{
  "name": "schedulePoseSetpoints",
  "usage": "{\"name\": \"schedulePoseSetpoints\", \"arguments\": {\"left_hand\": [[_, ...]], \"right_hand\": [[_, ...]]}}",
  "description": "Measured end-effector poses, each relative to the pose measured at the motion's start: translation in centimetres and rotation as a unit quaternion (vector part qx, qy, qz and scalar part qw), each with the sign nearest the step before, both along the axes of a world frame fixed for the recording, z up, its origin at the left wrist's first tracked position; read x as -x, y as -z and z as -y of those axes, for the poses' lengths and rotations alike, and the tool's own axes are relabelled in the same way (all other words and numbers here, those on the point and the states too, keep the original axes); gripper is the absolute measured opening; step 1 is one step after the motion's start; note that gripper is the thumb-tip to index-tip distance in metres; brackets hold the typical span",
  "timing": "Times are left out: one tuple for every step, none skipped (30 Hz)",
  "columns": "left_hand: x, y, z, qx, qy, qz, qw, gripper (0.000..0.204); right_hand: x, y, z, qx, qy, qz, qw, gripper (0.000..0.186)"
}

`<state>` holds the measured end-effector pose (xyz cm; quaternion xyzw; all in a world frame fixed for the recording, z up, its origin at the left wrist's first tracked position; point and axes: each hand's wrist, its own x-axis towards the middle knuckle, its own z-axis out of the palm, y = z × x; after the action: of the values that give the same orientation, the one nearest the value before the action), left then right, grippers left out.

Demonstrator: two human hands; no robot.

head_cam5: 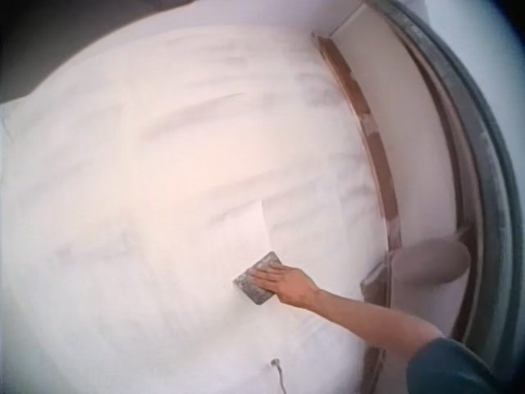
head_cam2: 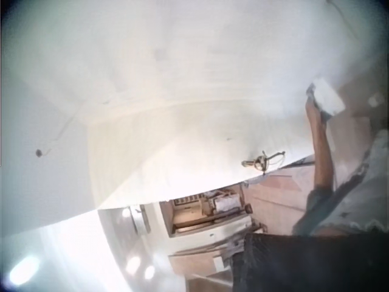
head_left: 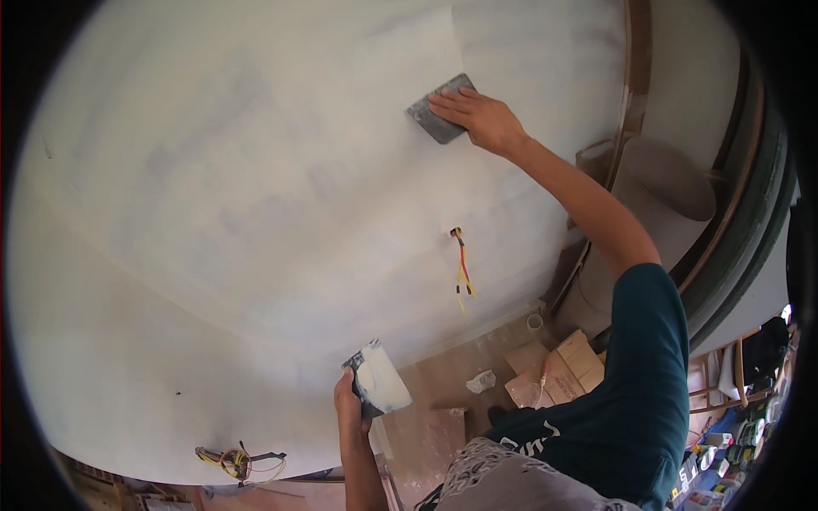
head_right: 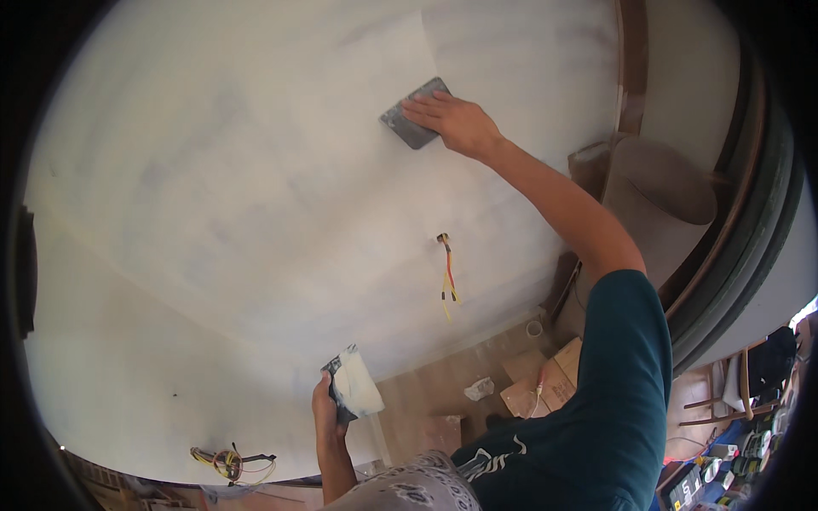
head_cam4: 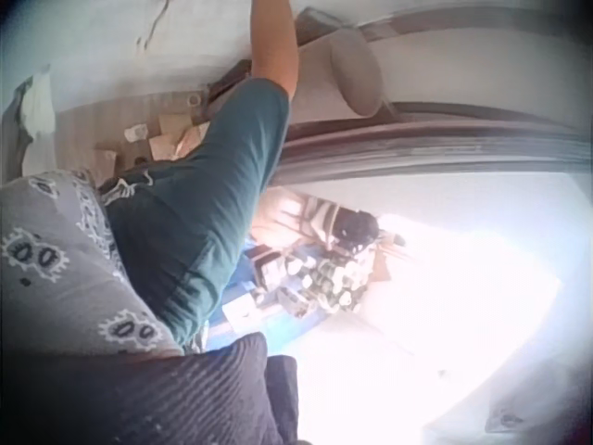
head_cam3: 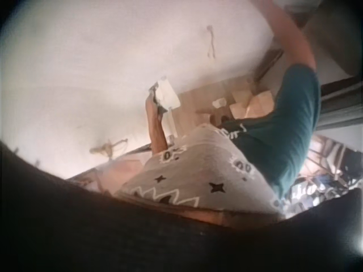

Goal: The person scoops joint compound from a bucket onto a hawk and uses a putty knife to apply it to the ceiling. They repeatedly smooth the compound over a large area, working around exposed electrical wires and a ceiling fixture. The person periodically returns to the bucket to reload the hawk with more compound.

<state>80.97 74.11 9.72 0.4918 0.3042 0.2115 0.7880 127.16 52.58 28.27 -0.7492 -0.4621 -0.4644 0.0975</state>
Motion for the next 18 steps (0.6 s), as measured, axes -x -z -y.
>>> {"name": "schedulePoseSetpoints", "arguments": {"left_hand": [[0.1,0.0,-0.1,0.000,0.002,-0.005,1.000,0.041],[0.1,0.0,-0.1,0.000,0.003,-0.010,1.000,0.040],[0.0,0.0,0.0,0.004,0.002,-0.012,1.000,0.040],[-0.1,-0.2,0.1,0.008,0.000,-0.014,1.000,0.040],[-0.4,-0.4,0.3,0.013,-0.002,-0.015,1.000,0.040],[-0.4,-0.8,0.4,0.010,-0.004,-0.030,1.000,0.039],[-0.4,-1.2,0.5,0.007,-0.008,-0.044,0.999,0.039],[-0.2,-1.2,0.6,0.004,-0.011,-0.059,0.998,0.039],[0.2,-0.9,0.5,0.002,-0.009,-0.070,0.998,0.041],[0.5,-0.6,0.1,0.000,-0.010,-0.077,0.997,0.042],[0.9,-0.5,0.0,-0.003,-0.010,-0.084,0.996,0.044],[0.9,-0.5,0.0,-0.001,-0.021,-0.090,0.996,0.043],[0.8,-0.7,0.1,0.001,-0.030,-0.096,0.995,0.041],[0.8,-0.7,0.2,0.004,-0.040,-0.103,0.994,0.040],[0.7,-0.7,0.2,0.002,-0.040,-0.104,0.994,0.040],[0.6,-0.7,0.1,0.000,-0.039,-0.105,0.994,0.040],[0.6,-0.7,0.1,-0.002,-0.038,-0.106,0.994,0.040],[0.4,-0.8,0.0,-0.001,-0.038,-0.106,0.994,0.040]], "right_hand": [[0.4,1.3,0.2,0.018,-0.003,0.001,1.000,0.068],[0.6,2.5,0.3,0.035,-0.008,0.002,0.999,0.068],[0.5,4.2,0.7,0.062,0.000,-0.011,0.998,0.068],[0.1,5.6,0.9,0.072,0.003,-0.013,0.997,0.068],[-0.3,6.9,1.2,0.083,0.006,-0.016,0.996,0.068],[-0.3,9.0,1.4,0.093,0.009,-0.026,0.995,0.068],[-0.3,10.9,1.5,0.095,0.005,-0.034,0.995,0.069],[-0.4,12.6,1.7,0.098,0.002,-0.043,0.994,0.069],[-0.5,14.2,2.0,0.099,-0.002,-0.051,0.994,0.069],[-0.7,15.6,1.9,0.104,-0.008,-0.063,0.993,0.070],[-0.8,17.1,2.0,0.109,-0.013,-0.076,0.991,0.070],[-1.0,18.2,2.0,0.113,-0.016,-0.084,0.990,0.070],[-1.1,19.5,2.2,0.121,-0.014,-0.086,0.989,0.070],[-1.1,20.7,2.4,0.129,-0.013,-0.088,0.988,0.069],[-1.2,21.7,2.6,0.137,-0.011,-0.087,0.987,0.069],[-1.4,22.6,2.8,0.151,-0.010,-0.088,0.985,0.068],[-1.4,23.5,3.1,0.164,-0.009,-0.090,0.982,0.067],[-1.6,24.3,3.3,0.176,-0.007,-0.087,0.980,0.066]]}}
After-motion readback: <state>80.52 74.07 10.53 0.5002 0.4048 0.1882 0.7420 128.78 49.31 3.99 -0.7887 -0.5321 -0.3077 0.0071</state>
